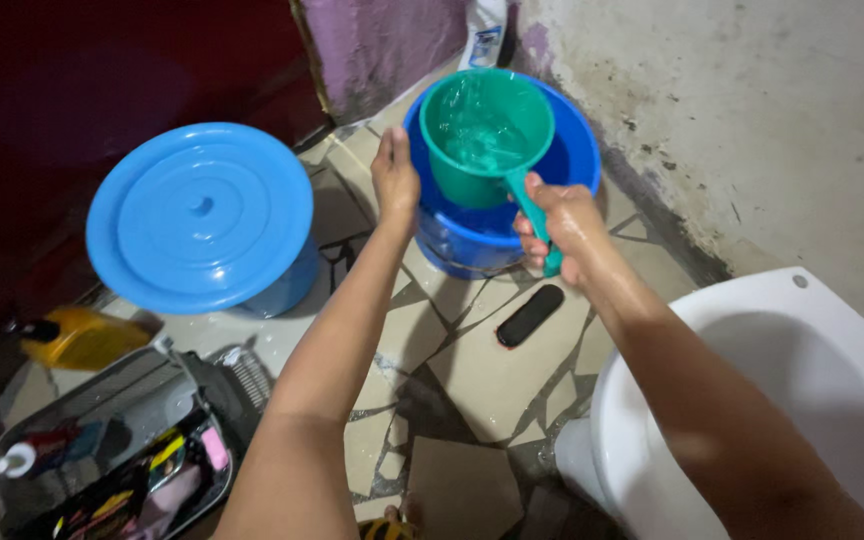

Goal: The person cleans a blue plastic bucket by adding soap and water, scrubbing the inside and outside with a brush, and rinsing it with water from a green scoop.

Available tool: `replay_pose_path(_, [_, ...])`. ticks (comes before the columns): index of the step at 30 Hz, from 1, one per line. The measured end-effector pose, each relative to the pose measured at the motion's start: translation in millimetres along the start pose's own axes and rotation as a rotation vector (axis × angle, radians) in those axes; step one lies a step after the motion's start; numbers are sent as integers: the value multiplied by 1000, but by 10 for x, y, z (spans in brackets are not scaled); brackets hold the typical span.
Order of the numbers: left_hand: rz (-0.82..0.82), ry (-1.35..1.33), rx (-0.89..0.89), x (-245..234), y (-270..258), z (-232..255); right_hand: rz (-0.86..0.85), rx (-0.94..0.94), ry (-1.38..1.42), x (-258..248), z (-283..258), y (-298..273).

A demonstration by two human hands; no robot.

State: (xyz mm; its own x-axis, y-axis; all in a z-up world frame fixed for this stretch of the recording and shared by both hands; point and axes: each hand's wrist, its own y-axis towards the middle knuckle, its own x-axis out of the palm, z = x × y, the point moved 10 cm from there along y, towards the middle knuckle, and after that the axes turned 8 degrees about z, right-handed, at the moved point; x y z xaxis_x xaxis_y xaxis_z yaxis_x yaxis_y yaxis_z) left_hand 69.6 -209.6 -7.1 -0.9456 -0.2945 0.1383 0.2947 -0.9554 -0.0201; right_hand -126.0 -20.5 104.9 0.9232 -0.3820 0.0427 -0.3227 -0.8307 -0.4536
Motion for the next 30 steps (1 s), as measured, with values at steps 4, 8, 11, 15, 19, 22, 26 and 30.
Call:
replay_pose_path(4, [-81,-334,-73,-86,-193,653,-44,-105,-72,320,-299,-303])
replay_pose_path(8, [-128,-307,38,-399,-246,1238,-195,-222,-91,780,-491,-628])
replay_pose_path(11, [-196,-59,81,-826,-54,1584,-247,-272,-94,1048,-414,-807])
replay_pose_path(15, [-212,405,157,-1414,-77,1758,-222,-320,-184,1304,3,-974])
replay_pose_path(19, [-259,1051,326,-1492,-19,1422,-195,-330,-149,1386,655,-1136])
replay_pose_path(22, [-391,1318,409,-1423,-54,826,-179,-307,-228,1328,1260,-1225])
replay_pose_path(26, [-370,1355,559,-1356,-347,-20,-142,-209,-290,1171,2078,-1188])
replay_pose_path(30, [-452,1432,574,-1413,-594,-834,-145,-149,-441,1089,2793,-1109])
